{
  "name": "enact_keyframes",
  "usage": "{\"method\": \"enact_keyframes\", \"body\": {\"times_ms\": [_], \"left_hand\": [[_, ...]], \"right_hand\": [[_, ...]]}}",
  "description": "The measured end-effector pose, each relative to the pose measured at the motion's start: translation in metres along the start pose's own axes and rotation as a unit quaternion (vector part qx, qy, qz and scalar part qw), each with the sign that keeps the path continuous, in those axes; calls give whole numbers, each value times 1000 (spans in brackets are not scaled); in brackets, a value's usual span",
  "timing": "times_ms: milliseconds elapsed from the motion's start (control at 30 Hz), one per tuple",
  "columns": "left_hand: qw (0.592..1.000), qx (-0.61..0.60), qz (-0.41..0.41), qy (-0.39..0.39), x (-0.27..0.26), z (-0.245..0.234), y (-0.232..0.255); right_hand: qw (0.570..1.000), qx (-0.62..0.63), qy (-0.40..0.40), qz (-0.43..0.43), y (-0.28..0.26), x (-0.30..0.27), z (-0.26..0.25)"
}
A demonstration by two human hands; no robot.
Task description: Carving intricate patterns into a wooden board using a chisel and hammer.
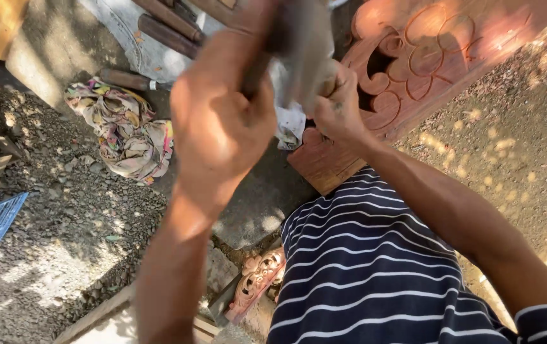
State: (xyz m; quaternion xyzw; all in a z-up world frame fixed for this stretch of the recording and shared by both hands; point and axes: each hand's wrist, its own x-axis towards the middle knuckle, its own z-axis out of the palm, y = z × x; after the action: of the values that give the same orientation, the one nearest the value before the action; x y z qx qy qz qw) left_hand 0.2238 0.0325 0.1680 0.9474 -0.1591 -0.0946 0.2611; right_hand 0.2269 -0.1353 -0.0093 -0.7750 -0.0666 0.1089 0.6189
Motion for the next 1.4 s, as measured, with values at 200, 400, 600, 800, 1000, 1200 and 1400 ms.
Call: {"method": "enact_keyframes", "body": {"times_ms": [200, 400, 600, 800, 1000, 1200, 1400], "left_hand": [[994, 81, -66, 27, -15, 24, -9], [941, -201, -192, 193, -34, 18, 0], [984, -8, -161, 81, -68, 32, 2], [942, 35, -65, 327, -74, 56, 2], [903, -130, -312, 265, -93, 54, 26], [963, 0, -214, 164, -97, 55, 28], [684, -555, -195, 431, -112, 91, 20]], "right_hand": [[994, 89, -63, -24, 0, 8, 3], [966, 161, -200, 36, -9, 5, 3], [956, 175, -230, -58, 67, -4, 19], [903, 243, -343, -88, 9, 15, 12], [918, 166, -360, 27, -28, 18, 3], [890, 221, -395, -53, 3, 8, 15], [874, 223, -424, -82, 7, 13, 14]]}}
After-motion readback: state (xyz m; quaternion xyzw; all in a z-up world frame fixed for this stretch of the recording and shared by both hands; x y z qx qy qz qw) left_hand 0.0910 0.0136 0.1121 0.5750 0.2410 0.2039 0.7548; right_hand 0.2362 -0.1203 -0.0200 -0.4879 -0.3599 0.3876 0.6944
